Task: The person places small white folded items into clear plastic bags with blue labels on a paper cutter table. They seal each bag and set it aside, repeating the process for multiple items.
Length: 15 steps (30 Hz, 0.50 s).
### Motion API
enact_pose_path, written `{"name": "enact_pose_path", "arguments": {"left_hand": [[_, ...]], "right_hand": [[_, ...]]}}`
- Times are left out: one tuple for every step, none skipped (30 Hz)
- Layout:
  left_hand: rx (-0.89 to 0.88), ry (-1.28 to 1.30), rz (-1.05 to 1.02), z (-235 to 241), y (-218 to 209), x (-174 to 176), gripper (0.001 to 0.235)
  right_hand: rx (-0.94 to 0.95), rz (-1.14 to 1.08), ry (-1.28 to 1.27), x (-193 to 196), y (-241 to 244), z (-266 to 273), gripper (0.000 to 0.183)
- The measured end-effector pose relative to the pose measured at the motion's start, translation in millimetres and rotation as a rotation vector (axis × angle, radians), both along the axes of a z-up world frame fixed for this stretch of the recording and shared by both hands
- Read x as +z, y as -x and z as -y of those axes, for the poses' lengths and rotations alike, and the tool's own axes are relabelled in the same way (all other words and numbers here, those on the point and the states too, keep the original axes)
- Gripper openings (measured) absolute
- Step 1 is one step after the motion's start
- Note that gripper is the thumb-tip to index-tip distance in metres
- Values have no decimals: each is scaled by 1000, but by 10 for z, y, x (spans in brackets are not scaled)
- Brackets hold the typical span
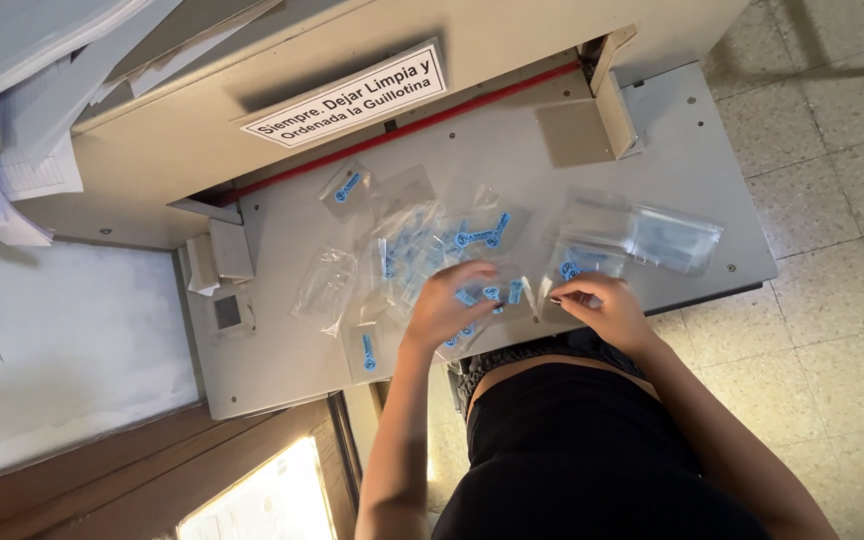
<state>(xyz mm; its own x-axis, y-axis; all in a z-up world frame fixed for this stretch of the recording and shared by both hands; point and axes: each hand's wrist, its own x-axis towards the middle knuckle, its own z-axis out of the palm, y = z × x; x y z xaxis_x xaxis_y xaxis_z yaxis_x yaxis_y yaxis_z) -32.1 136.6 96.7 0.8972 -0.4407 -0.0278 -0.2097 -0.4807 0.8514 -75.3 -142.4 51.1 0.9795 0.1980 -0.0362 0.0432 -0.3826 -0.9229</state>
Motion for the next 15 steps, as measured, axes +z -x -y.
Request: {"name": "enact_pose_path", "arguments": {"left_hand": [[2, -1, 0, -37, 62, -132, 51], [116, 147, -56, -75, 131, -265, 54], [230, 294, -110, -115, 203, -400, 56], [237, 294, -113, -125, 252, -540, 56], [277, 259, -98, -136, 305, -678, 52], [313, 226, -77, -134, 317, -814, 49], [317, 228, -74, -158, 286, -827, 49], [300, 218, -117, -178, 268, -841, 52], [282, 208, -161, -197, 251, -856, 55], [285, 210, -161, -208, 212, -825, 55], [282, 156, -100, -217, 175, -792, 51], [277, 100, -37, -236, 117, -750, 47], [278, 100, -33, -288, 99, -588, 47], [337, 85, 44, -343, 72, -422, 39], [395, 71, 122, -393, 43, -256, 31]], "right_hand": [[2, 0, -1, -54, 22, 1, 15], [-34, 47, -3, -110, 48, 1, 16], [-71, 94, -5, -168, 76, -2, 17], [-64, 90, -6, -202, 86, -15, 17], [-71, 132, 5, -235, 98, -29, 16], [-81, 180, 18, -262, 76, -31, 15], [-77, 183, 19, -220, 58, -39, 15], [-72, 151, 16, -178, 56, -43, 15], [-68, 119, 13, -136, 56, -45, 16], [-65, 119, 14, -106, 62, -46, 16], [-71, 91, -6, -74, 69, -45, 17], [-79, 66, -28, -42, 62, -54, 17], [-78, 69, -29, 0, 41, -45, 17], [-63, 20, -41, 41, 25, -42, 18], [-49, -29, -54, 81, 7, -35, 20]]}}
